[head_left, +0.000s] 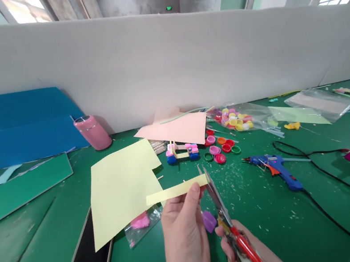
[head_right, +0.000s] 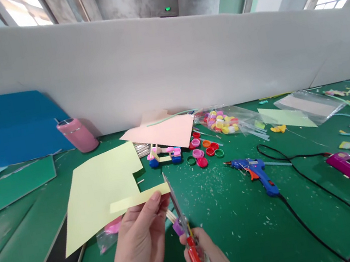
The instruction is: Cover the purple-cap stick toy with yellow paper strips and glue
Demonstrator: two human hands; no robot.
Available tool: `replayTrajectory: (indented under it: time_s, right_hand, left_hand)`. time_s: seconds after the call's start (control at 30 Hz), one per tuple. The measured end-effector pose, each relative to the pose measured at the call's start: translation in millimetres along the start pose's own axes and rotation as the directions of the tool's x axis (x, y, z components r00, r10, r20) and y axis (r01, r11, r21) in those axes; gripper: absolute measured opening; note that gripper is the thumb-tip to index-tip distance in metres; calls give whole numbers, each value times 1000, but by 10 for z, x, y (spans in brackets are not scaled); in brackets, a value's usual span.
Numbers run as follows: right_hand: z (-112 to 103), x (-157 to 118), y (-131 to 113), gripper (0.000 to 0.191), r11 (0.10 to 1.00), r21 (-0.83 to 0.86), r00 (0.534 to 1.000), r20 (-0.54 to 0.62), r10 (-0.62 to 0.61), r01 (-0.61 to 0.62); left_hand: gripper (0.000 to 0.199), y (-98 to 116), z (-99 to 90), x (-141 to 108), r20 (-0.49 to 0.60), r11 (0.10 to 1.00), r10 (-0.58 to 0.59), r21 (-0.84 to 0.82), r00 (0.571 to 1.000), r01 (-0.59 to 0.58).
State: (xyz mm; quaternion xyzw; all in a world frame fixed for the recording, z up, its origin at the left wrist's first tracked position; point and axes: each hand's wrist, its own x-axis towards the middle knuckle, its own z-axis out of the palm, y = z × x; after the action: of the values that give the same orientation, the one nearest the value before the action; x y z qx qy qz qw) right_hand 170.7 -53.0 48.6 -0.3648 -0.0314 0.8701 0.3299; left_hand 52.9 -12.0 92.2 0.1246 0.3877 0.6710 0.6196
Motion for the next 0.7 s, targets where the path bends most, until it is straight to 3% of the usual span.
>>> replayTrajectory:
  time_s: [0.27, 0.43, 0.7]
  right_hand:
    - [83, -42, -19, 31, 1000, 7, 1000, 6, -13, 13]
    - [43, -60, -20, 33, 1000, -3, 1000, -9, 22, -22]
    - [-100, 132, 36, 39, 997, -50, 996, 79, -49, 53]
  left_hand:
    - [10, -56, 4, -10, -10, 1000, 0, -27, 1000, 0]
    - [7, -68, -1, -19, -2, 1000, -10, -13, 1000, 10]
    - [9, -80, -4, 4, -15, 1000, -7, 7, 1000, 7]
